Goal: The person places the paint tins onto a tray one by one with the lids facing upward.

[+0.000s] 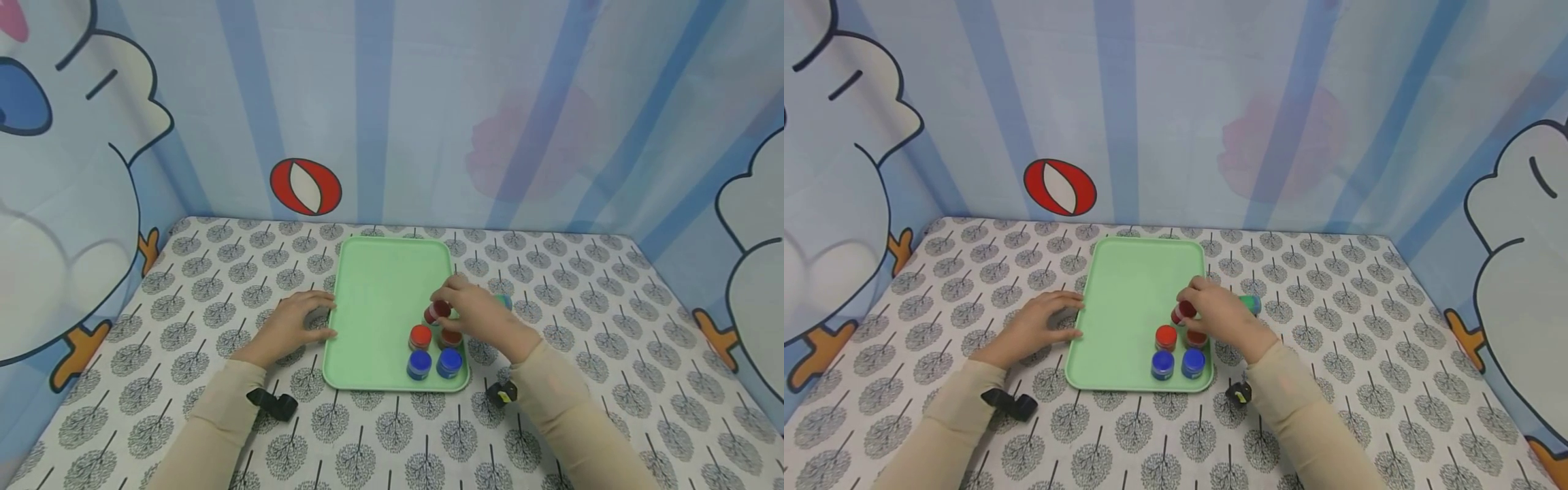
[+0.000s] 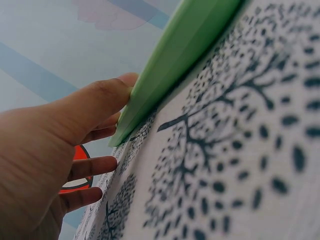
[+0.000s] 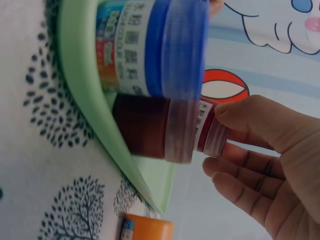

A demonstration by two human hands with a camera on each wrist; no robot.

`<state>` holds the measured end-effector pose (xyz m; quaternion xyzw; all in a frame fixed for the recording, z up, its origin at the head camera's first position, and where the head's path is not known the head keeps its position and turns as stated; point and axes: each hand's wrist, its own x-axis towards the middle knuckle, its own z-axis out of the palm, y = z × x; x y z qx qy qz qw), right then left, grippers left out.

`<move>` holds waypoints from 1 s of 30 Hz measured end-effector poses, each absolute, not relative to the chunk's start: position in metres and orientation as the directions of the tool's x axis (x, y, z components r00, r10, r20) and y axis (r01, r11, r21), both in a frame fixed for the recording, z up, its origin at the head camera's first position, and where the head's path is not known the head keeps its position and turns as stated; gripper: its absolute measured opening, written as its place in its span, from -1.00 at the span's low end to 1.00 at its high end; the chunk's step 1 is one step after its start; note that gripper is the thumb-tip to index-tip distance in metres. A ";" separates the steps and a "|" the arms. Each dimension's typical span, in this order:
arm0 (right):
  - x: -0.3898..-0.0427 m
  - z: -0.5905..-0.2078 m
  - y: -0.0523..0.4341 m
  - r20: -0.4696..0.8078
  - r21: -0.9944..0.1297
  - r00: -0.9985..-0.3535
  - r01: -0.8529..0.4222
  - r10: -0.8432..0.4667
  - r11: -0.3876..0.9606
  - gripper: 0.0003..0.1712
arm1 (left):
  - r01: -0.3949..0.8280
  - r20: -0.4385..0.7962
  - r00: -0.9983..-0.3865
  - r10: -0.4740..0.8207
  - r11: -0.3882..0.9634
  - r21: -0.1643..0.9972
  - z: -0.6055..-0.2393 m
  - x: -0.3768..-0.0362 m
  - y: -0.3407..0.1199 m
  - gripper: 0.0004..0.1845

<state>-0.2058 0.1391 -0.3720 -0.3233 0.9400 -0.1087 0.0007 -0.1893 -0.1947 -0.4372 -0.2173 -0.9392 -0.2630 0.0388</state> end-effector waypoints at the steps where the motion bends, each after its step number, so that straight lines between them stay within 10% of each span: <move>1: -0.206 -0.372 0.138 0.062 -0.210 -0.791 -0.606 -0.608 0.767 -0.57 | 0.430 0.188 -0.902 0.388 0.768 0.476 -0.437 -0.189 -0.195 -0.43; 30: -0.210 -0.379 0.120 -0.022 -0.183 -0.755 -0.642 -0.656 0.745 -0.55 | 0.429 0.191 -0.903 0.386 0.768 0.476 -0.435 -0.188 -0.194 -0.44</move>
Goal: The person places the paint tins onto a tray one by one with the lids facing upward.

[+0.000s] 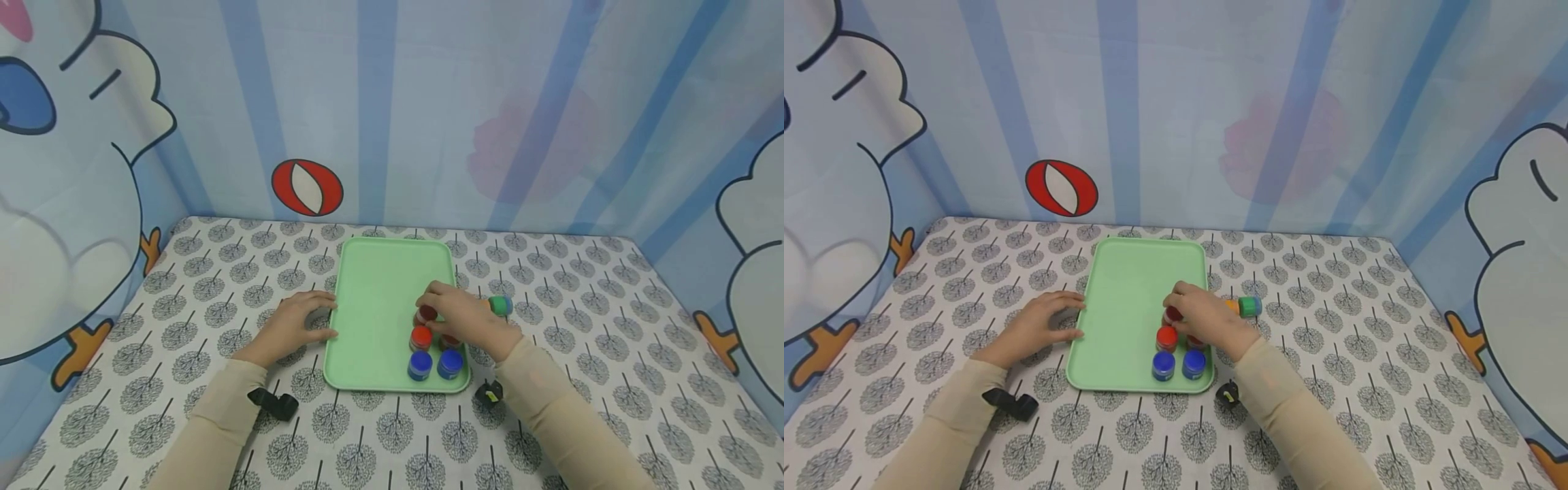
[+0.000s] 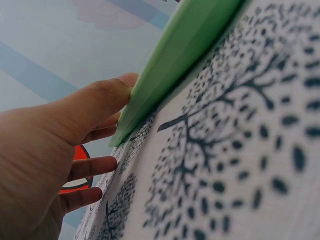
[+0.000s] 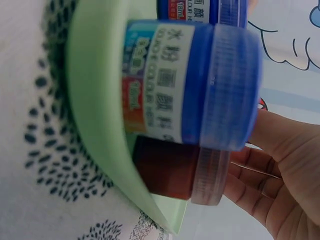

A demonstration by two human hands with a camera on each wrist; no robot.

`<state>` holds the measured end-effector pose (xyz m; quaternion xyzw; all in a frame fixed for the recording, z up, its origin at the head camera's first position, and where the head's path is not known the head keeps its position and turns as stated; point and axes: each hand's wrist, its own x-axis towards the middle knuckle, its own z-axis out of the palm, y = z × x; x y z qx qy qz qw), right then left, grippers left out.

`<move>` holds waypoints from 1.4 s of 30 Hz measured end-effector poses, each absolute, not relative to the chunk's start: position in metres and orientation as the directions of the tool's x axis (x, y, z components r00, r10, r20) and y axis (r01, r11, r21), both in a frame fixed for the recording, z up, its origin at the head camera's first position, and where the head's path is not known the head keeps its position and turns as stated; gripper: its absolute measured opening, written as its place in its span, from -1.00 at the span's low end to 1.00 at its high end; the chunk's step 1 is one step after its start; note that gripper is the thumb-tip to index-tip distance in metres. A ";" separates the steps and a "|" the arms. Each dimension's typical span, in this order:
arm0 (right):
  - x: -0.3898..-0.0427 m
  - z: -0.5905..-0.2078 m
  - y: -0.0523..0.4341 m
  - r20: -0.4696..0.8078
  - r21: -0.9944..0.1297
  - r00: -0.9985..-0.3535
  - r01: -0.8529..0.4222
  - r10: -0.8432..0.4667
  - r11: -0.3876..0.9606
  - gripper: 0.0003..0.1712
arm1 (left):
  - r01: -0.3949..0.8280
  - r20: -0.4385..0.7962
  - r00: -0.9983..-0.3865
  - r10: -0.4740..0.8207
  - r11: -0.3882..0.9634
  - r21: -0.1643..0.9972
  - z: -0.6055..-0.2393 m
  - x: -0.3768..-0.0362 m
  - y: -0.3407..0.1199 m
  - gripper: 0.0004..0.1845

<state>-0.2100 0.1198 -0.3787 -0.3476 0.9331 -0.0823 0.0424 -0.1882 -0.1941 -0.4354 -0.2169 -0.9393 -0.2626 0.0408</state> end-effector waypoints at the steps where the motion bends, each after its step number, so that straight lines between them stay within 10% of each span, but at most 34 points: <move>1: -0.210 -0.379 0.119 -0.023 -0.180 -0.752 -0.645 -0.658 0.743 -0.55 | 0.429 0.192 -0.903 0.385 0.768 0.476 -0.436 -0.188 -0.194 -0.44; 42: -0.212 -0.376 0.121 0.014 -0.191 -0.737 -0.665 -0.675 0.722 -0.60 | 0.430 0.201 -0.902 0.381 0.769 0.473 -0.437 -0.189 -0.194 -0.45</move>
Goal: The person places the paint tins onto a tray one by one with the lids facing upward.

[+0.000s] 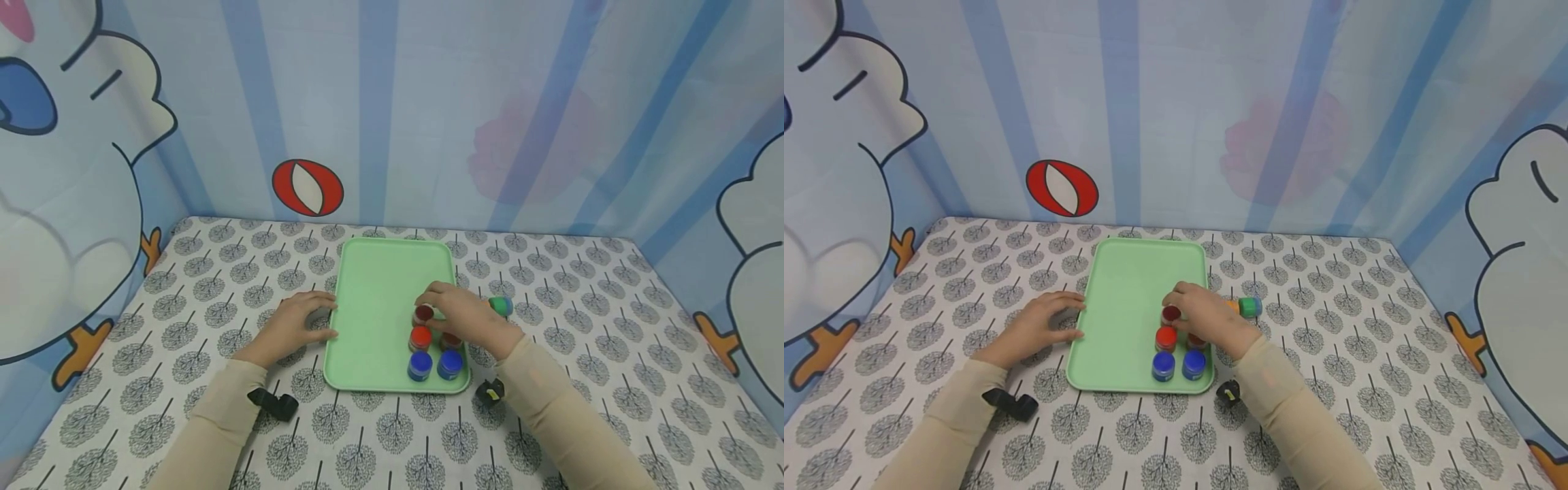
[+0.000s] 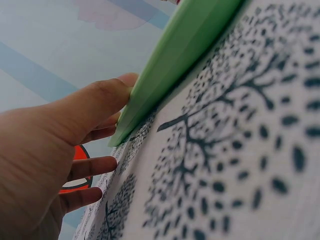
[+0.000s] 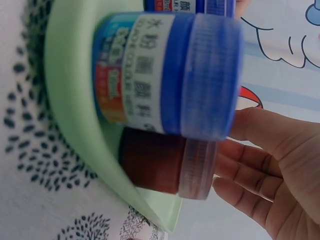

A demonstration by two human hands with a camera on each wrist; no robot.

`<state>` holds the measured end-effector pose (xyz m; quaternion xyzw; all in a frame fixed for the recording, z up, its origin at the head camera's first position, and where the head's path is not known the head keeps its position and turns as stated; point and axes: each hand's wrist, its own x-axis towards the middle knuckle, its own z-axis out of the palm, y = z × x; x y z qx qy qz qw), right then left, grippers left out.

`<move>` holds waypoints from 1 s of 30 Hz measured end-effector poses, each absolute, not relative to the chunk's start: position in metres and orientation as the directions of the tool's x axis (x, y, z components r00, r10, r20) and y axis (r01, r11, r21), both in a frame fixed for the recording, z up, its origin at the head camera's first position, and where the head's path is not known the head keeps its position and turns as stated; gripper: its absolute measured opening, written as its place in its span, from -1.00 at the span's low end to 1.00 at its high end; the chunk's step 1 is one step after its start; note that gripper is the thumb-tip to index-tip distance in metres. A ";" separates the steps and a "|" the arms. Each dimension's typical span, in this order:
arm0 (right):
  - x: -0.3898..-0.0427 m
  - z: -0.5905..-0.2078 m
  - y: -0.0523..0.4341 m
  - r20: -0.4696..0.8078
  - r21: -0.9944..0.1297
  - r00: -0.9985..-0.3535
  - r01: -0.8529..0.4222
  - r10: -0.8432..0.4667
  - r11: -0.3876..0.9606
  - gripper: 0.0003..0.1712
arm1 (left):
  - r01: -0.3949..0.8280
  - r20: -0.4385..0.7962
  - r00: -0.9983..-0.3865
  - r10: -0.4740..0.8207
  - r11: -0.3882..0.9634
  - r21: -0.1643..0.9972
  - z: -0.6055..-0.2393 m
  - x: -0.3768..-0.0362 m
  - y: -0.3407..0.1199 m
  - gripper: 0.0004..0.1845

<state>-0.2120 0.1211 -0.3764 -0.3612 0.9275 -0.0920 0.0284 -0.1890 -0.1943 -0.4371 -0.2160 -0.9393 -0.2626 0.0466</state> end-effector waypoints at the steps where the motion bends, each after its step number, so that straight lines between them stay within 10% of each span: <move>1: -0.212 -0.376 0.121 0.013 -0.190 -0.740 -0.662 -0.673 0.725 -0.60 | 0.431 0.200 -0.902 0.382 0.770 0.471 -0.438 -0.189 -0.194 -0.45; 30: -0.218 -0.366 0.144 0.063 -0.196 -0.771 -0.632 -0.634 0.750 -0.61 | 0.426 0.193 -0.904 0.381 0.773 0.469 -0.438 -0.189 -0.194 -0.45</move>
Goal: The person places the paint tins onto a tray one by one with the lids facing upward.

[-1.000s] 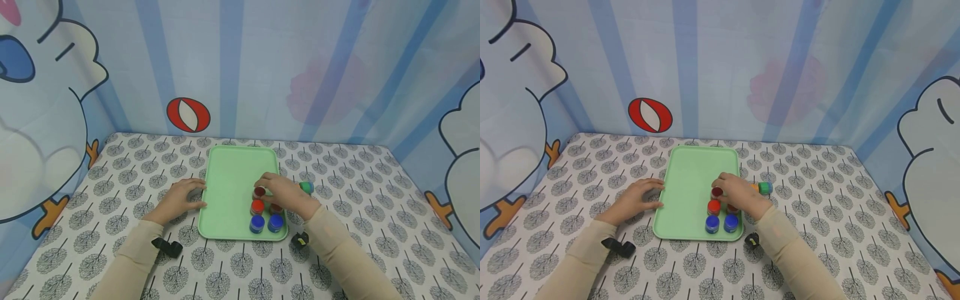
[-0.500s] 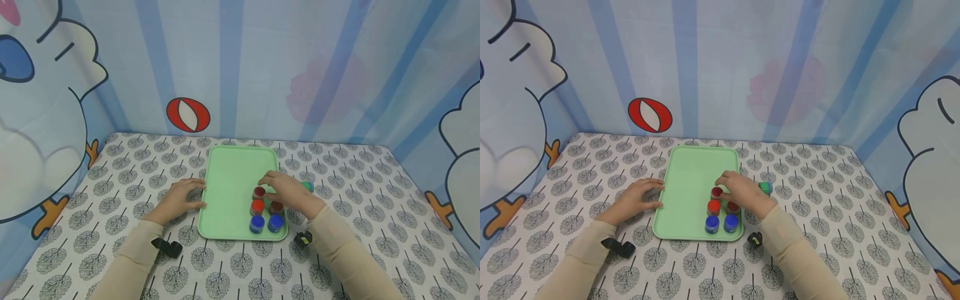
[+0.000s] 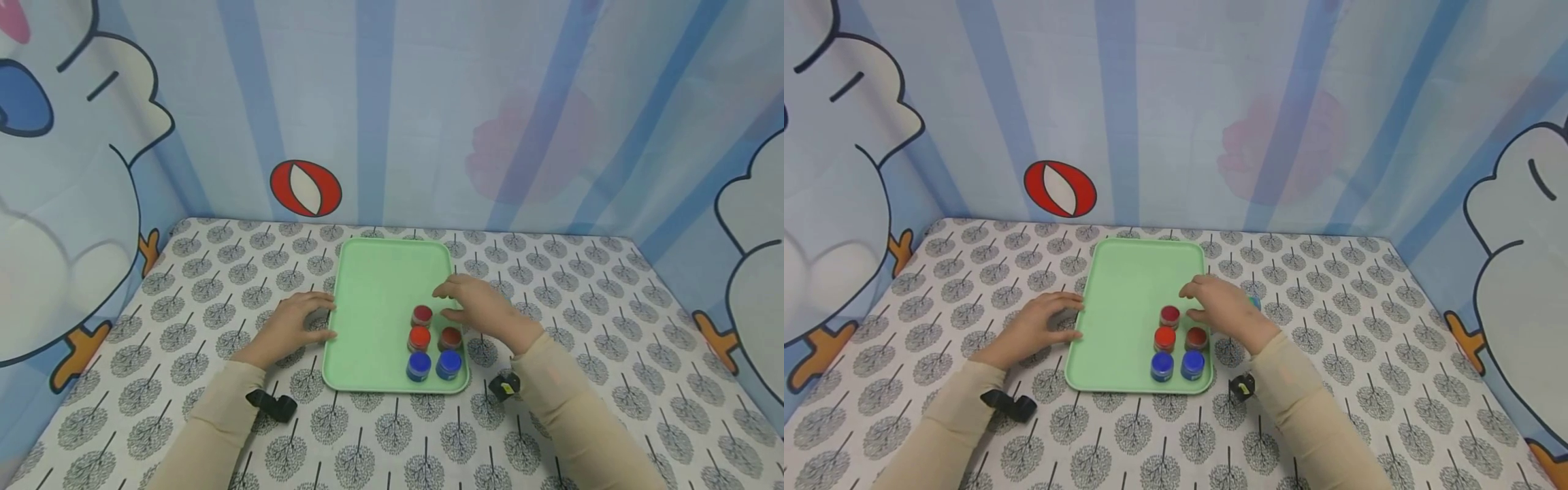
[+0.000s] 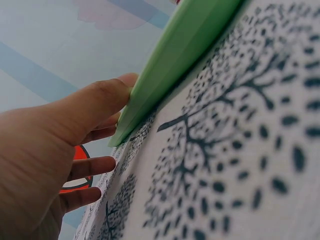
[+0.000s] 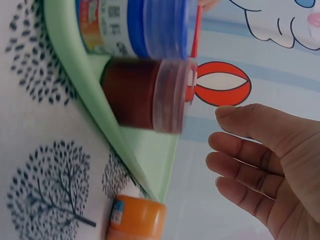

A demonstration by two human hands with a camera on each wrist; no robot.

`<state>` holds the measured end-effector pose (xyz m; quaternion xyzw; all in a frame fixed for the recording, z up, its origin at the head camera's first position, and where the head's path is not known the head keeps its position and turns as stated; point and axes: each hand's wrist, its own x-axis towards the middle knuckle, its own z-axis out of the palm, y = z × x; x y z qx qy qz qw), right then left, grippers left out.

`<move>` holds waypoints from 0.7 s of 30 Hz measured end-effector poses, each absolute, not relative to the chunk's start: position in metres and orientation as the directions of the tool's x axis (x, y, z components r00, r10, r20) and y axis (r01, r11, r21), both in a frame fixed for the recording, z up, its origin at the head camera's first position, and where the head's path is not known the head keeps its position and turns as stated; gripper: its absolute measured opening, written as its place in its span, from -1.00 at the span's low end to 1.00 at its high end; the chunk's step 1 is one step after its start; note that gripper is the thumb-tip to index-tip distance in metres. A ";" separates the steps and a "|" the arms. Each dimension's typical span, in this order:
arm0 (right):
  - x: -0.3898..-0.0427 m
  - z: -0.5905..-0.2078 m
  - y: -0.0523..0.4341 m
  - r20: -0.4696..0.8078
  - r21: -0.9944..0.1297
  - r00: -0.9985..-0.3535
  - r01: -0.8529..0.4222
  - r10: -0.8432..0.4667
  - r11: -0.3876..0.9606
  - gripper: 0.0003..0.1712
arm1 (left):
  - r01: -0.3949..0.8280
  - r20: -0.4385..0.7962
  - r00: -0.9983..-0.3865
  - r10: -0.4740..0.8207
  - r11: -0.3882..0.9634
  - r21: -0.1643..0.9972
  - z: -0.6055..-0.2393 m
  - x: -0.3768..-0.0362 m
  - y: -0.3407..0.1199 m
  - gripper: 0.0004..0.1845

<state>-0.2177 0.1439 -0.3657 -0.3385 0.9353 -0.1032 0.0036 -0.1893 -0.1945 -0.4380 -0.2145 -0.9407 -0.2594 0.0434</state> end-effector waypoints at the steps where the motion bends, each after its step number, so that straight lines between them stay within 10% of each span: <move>1: -0.218 -0.365 0.146 0.064 -0.198 -0.774 -0.628 -0.630 0.752 -0.61 | 0.430 0.194 -0.903 0.384 0.773 0.467 -0.438 -0.189 -0.194 -0.45; 21: -0.218 -0.363 0.174 0.040 -0.253 -0.834 -0.542 -0.551 0.802 -0.61 | 0.434 0.196 -0.900 0.389 0.762 0.480 -0.436 -0.189 -0.194 -0.45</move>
